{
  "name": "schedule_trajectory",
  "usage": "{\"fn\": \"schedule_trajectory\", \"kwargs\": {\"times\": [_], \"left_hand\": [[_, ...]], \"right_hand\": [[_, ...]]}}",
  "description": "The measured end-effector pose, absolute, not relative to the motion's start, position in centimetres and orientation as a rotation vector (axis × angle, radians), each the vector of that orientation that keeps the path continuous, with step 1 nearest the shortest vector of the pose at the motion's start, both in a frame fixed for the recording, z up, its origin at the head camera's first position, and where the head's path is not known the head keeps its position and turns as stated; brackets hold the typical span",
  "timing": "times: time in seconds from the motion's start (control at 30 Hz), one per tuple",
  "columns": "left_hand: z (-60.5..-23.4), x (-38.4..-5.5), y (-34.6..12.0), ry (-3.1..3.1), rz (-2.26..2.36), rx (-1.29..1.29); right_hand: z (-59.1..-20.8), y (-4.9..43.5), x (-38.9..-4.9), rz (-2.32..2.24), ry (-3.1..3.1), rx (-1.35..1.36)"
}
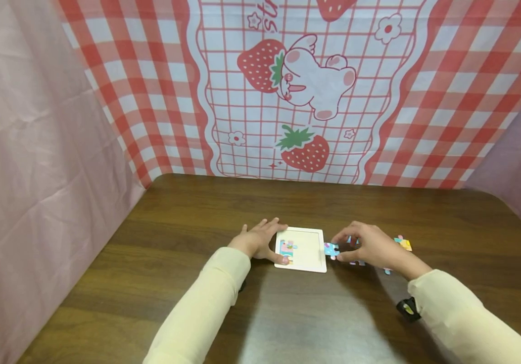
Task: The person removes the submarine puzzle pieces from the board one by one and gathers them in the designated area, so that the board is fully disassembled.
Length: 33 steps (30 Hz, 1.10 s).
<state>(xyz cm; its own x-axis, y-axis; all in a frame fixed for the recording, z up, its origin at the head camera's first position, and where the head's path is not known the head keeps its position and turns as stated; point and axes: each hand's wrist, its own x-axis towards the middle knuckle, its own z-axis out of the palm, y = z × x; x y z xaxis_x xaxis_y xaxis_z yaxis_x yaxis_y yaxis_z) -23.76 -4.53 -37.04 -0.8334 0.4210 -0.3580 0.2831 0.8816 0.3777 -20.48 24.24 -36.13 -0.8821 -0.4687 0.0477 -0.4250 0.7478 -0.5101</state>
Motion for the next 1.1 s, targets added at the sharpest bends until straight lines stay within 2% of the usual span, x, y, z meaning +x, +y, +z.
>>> {"fn": "schedule_trajectory", "kwargs": {"times": [0.53, 0.83, 1.1], "left_hand": [[-36.9, -23.7, -4.5, 2.605, 0.454, 0.527], [-36.9, -23.7, -4.5, 2.597, 0.445, 0.516], [-36.8, -23.7, -4.5, 2.596, 0.460, 0.509]], "right_hand": [[-37.0, 28.5, -17.4, -0.856, 2.846, -0.832], [-38.4, 29.5, -16.8, -0.824, 2.874, -0.961], [-38.7, 29.6, -16.7, -0.804, 2.880, -0.967]]}}
